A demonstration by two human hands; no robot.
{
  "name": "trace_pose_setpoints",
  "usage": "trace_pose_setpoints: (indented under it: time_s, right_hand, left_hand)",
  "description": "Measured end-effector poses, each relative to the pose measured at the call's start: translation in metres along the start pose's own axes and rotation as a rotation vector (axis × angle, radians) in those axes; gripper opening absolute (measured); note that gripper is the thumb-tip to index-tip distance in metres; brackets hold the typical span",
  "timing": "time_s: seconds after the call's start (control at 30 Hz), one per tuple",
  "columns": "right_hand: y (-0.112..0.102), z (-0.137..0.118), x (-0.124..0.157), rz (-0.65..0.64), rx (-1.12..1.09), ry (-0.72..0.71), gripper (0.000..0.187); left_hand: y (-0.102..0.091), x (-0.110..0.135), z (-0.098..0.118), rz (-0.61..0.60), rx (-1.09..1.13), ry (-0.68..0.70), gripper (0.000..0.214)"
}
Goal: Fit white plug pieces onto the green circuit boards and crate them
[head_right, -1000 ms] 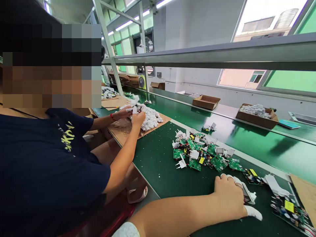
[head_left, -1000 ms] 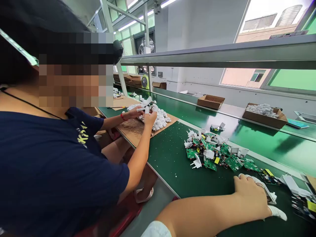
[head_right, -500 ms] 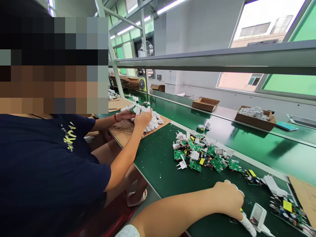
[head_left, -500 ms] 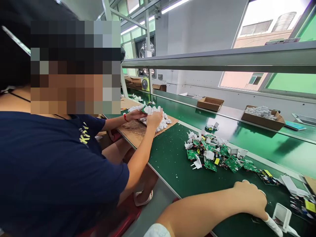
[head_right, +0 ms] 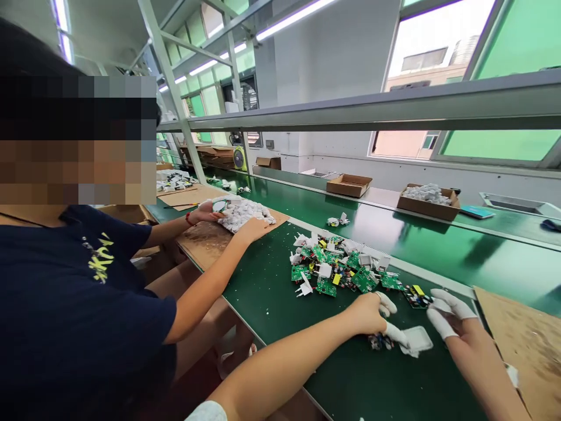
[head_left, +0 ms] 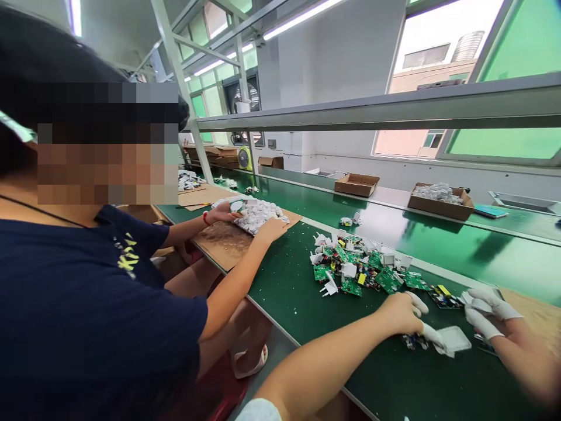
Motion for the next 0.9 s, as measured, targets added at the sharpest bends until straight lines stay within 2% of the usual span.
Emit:
trace_pose_setpoints:
  time_s: [0.07, 0.13, 0.2, 0.23, 0.3, 0.4, 0.47, 0.53, 0.6, 0.67, 0.7, 0.8, 0.9]
  right_hand:
    - [0.005, 0.004, 0.005, -0.038, -0.1, 0.123, 0.03]
    - [0.01, 0.003, 0.013, -0.056, -0.165, 0.227, 0.035]
    - [0.02, -0.003, 0.019, -0.095, -0.247, 0.268, 0.044]
    - [0.026, -0.004, 0.022, -0.112, -0.29, 0.289, 0.048]
    - [0.038, -0.007, 0.026, -0.14, -0.349, 0.305, 0.051]
    - [0.049, -0.015, 0.032, -0.151, -0.355, 0.253, 0.042]
    - [0.052, -0.021, 0.036, -0.156, -0.325, 0.21, 0.038]
    - [0.053, -0.027, 0.038, -0.173, -0.297, 0.179, 0.035]
    - [0.05, -0.03, 0.037, -0.166, -0.309, 0.16, 0.033]
    - [0.043, -0.029, 0.035, -0.118, -0.36, 0.159, 0.033]
    - [0.04, -0.027, 0.034, -0.089, -0.388, 0.173, 0.035]
    - [0.038, -0.022, 0.034, -0.066, -0.374, 0.211, 0.039]
    - [0.039, -0.031, 0.035, -0.074, -0.204, 0.097, 0.034]
  left_hand:
    - [-0.009, 0.0, -0.01, 0.178, 0.401, -0.092, 0.039]
    - [-0.01, 0.002, -0.018, 0.31, 0.778, -0.181, 0.032]
    - [-0.003, 0.006, -0.024, 0.364, 1.042, -0.307, 0.023]
    - [-0.001, 0.008, -0.026, 0.369, 1.093, -0.355, 0.02]
    - [0.001, 0.012, -0.026, 0.357, 1.136, -0.409, 0.016]
    - [0.004, 0.018, -0.023, 0.305, 1.125, -0.431, 0.022]
    - [0.015, 0.023, -0.017, 0.171, 1.072, -0.45, 0.036]
    - [0.03, 0.028, -0.009, -0.03, 0.994, -0.451, 0.045]
    - [0.043, 0.033, 0.0, -0.208, 0.946, -0.414, 0.044]
    - [0.046, 0.033, 0.006, -0.279, 0.94, -0.363, 0.039]
    - [0.045, 0.032, 0.007, -0.273, 0.953, -0.341, 0.036]
    - [0.032, 0.024, 0.007, -0.137, 0.993, -0.266, 0.02]
    - [0.022, 0.02, 0.011, -0.065, 1.049, -0.208, 0.017]
Point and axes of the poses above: each hand's wrist, its own x-axis away from the middle knuckle, its own y-axis out of the palm, z = x × y, the point moved 9 cm from there along -x, towards the middle knuckle, and after that the axes turned 10 degrees about y, right-handed, at the moved point
